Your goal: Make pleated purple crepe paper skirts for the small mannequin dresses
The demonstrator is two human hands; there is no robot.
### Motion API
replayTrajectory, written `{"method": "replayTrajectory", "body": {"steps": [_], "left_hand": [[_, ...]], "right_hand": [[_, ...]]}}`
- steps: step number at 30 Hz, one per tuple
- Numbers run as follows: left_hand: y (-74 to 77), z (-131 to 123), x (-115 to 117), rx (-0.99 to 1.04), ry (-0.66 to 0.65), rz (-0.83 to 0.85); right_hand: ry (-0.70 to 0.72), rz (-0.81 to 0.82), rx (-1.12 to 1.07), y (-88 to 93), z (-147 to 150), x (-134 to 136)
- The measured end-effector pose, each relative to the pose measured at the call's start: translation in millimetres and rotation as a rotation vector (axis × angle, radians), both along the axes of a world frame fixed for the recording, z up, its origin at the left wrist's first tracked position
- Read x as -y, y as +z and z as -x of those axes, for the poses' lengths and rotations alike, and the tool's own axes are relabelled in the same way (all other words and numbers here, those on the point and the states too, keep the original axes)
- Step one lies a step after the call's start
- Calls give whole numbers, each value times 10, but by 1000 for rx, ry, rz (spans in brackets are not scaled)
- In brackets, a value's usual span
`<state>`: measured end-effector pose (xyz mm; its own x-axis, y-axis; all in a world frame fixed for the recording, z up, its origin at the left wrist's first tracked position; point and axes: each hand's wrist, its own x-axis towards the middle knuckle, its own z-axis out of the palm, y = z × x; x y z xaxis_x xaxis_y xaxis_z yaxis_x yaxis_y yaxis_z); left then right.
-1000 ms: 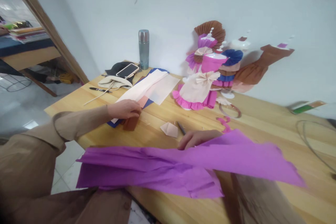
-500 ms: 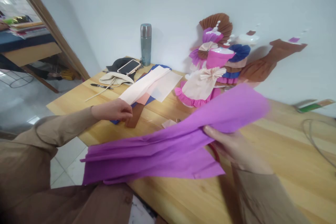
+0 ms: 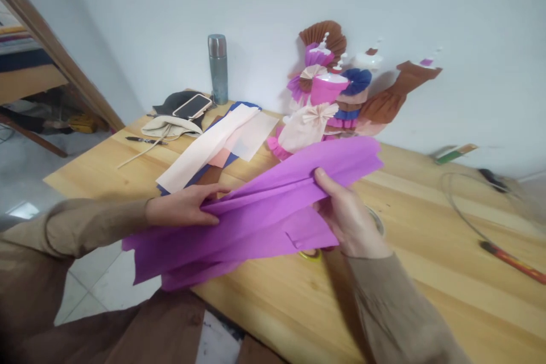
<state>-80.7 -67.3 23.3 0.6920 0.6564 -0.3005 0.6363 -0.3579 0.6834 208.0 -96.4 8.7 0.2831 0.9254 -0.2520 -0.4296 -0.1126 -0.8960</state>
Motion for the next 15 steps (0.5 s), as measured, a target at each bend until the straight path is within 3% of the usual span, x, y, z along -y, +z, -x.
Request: {"method": "replayTrajectory", "body": {"steps": [2, 4, 7, 11, 15], "left_hand": [[20, 33, -108, 89, -24, 67], [90, 93, -194, 189, -39, 73], [255, 213, -263, 294, 36, 51], [360, 398, -317, 403, 175, 150], [196, 544, -392, 574, 362, 328]], "right_hand": [[111, -25, 85, 32, -22, 87], [328, 1, 252, 77, -43, 174], [626, 38, 498, 174, -17, 248], [736, 42, 627, 255, 107, 236], [759, 76, 692, 167, 149, 199]]}}
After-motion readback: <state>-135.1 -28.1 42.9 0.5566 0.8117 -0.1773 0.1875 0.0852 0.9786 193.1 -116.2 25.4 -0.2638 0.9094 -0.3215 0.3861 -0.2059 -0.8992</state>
